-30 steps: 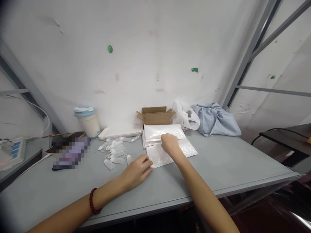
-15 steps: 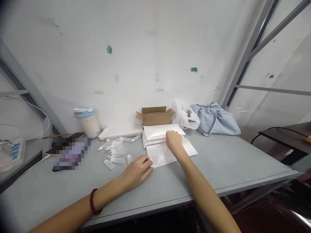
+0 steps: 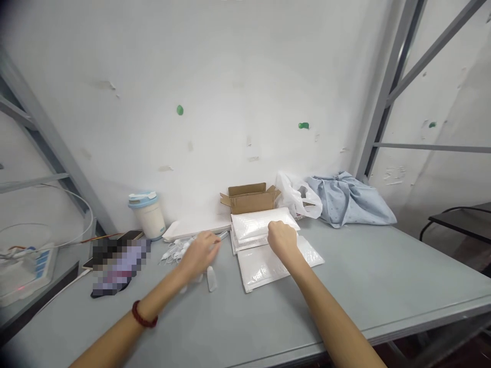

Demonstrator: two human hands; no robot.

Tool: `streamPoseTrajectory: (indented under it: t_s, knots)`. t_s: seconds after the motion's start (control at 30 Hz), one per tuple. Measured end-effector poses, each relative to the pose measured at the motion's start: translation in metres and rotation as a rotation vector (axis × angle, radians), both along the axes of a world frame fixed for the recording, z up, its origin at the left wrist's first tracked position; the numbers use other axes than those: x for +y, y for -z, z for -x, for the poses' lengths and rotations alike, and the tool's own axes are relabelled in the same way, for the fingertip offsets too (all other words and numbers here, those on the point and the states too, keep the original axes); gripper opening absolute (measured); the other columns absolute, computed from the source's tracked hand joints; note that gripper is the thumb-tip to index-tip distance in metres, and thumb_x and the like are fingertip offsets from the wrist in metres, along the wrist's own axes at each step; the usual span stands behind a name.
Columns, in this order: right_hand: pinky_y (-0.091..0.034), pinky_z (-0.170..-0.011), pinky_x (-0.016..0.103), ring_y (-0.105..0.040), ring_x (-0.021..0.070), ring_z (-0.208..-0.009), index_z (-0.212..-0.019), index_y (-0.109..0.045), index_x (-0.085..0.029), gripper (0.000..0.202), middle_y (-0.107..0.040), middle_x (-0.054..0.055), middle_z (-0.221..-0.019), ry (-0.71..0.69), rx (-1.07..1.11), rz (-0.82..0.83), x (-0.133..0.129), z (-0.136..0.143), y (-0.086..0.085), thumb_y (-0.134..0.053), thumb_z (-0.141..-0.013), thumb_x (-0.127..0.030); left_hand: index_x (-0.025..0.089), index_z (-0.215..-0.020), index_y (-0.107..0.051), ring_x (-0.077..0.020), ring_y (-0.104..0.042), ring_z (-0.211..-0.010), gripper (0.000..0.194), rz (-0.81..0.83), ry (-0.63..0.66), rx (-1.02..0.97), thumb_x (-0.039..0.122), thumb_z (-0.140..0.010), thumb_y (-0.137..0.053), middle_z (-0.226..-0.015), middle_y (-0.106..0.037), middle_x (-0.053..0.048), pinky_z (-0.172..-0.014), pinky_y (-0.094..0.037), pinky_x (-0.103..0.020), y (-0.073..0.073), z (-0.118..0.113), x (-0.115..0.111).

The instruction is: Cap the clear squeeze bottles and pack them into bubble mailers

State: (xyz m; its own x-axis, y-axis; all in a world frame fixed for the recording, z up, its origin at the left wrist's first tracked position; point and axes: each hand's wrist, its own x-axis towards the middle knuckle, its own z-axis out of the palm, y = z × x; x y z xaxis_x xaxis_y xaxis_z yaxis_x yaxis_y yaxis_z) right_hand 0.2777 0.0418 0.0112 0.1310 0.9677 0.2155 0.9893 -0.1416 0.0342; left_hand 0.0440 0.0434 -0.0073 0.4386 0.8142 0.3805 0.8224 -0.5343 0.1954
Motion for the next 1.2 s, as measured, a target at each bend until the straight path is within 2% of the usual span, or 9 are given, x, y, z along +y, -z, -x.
streamPoseTrajectory:
  t_s: [0.1, 0.17, 0.27, 0.47, 0.63, 0.77, 0.93, 1.07, 1.2]
  knots:
    - [-0.033, -0.054, 0.026, -0.063, 0.0238, -0.075, -0.081, -0.062, -0.012, 0.021, -0.063, 0.014, -0.08, -0.016, -0.005, -0.003, -0.002, 0.005, -0.001, -0.043, -0.086, -0.02, 0.013, -0.083, -0.065, -0.0252, -0.056, -0.092, 0.021, 0.036, -0.175, 0.076, 0.021, -0.082, -0.046, -0.089, -0.064, -0.012, -0.079, -0.043, -0.034, -0.013, 0.029, 0.049]
    - [-0.032, -0.052, 0.025, -0.062, 0.0229, -0.072, -0.08, -0.062, -0.012, 0.023, -0.063, 0.013, -0.076, -0.028, -0.006, -0.009, -0.004, 0.01, -0.001, -0.041, -0.087, -0.019, 0.013, -0.08, -0.065, -0.0246, -0.059, -0.087, 0.018, 0.07, -0.196, 0.089, 0.025, -0.076, -0.053, -0.088, -0.066, -0.012, -0.075, -0.044, -0.031, -0.015, 0.045, 0.074]
    - [-0.029, -0.051, 0.024, -0.062, 0.0214, -0.07, -0.081, -0.062, -0.013, 0.025, -0.062, 0.011, -0.074, -0.058, 0.011, -0.024, -0.005, 0.016, 0.0, -0.038, -0.087, -0.017, 0.015, -0.073, -0.066, -0.0224, -0.061, -0.08, 0.014, 0.111, -0.208, 0.111, 0.026, -0.071, -0.057, -0.082, -0.068, -0.009, -0.069, -0.044, -0.028, -0.01, 0.059, 0.094]
    - [-0.029, -0.052, 0.024, -0.062, 0.02, -0.071, -0.082, -0.06, -0.013, 0.025, -0.064, 0.011, -0.076, -0.138, 0.044, -0.057, -0.009, 0.029, 0.004, -0.037, -0.089, -0.02, 0.014, -0.079, -0.067, -0.0256, -0.057, -0.09, 0.023, 0.084, -0.211, 0.151, 0.026, -0.077, -0.047, -0.087, -0.067, -0.013, -0.075, -0.042, -0.03, -0.001, 0.061, 0.095]
    - [-0.031, -0.053, 0.024, -0.063, 0.0189, -0.071, -0.082, -0.059, -0.013, 0.025, -0.065, 0.01, -0.077, -0.208, 0.049, -0.052, -0.013, 0.038, 0.005, -0.037, -0.09, -0.022, 0.014, -0.083, -0.068, -0.026, -0.057, -0.093, 0.025, 0.094, -0.187, 0.155, 0.018, -0.073, -0.045, -0.09, -0.068, -0.013, -0.077, -0.042, -0.031, -0.002, 0.057, 0.097]
    - [-0.032, -0.053, 0.024, -0.063, 0.0187, -0.071, -0.083, -0.059, -0.014, 0.024, -0.065, 0.009, -0.078, -0.259, 0.046, -0.059, -0.015, 0.042, 0.007, -0.038, -0.09, -0.022, 0.015, -0.085, -0.07, -0.02, -0.063, -0.081, 0.028, 0.178, -0.164, 0.11, 0.018, -0.069, -0.047, -0.085, -0.071, -0.007, -0.07, -0.044, -0.024, -0.006, 0.061, 0.106]
    - [-0.035, -0.055, 0.024, -0.063, 0.0184, -0.071, -0.081, -0.058, -0.014, 0.022, -0.065, 0.009, -0.079, -0.324, 0.034, -0.061, -0.018, 0.048, 0.012, -0.039, -0.09, -0.022, 0.018, -0.07, -0.072, -0.0181, -0.064, -0.072, 0.023, 0.247, -0.149, 0.089, 0.022, -0.066, -0.05, -0.073, -0.072, -0.003, -0.063, -0.043, -0.021, -0.011, 0.069, 0.112]
    - [-0.039, -0.057, 0.025, -0.063, 0.0198, -0.071, -0.082, -0.059, -0.015, 0.022, -0.065, 0.009, -0.079, -0.36, 0.032, -0.087, -0.02, 0.053, 0.016, -0.04, -0.089, -0.024, 0.018, -0.067, -0.07, -0.0187, -0.063, -0.069, 0.022, 0.194, -0.135, 0.093, 0.02, -0.066, -0.048, -0.069, -0.071, -0.003, -0.063, -0.043, -0.023, -0.02, 0.069, 0.112]
    - [-0.043, -0.061, 0.027, -0.061, 0.0207, -0.077, -0.085, -0.059, -0.015, 0.02, -0.063, 0.009, -0.083, -0.402, 0.037, -0.165, -0.02, 0.055, 0.019, -0.041, -0.088, -0.023, 0.017, -0.072, -0.066, -0.0237, -0.058, -0.084, 0.021, 0.042, -0.15, 0.071, 0.022, -0.07, -0.046, -0.083, -0.069, -0.008, -0.077, -0.042, -0.03, -0.027, 0.073, 0.098]
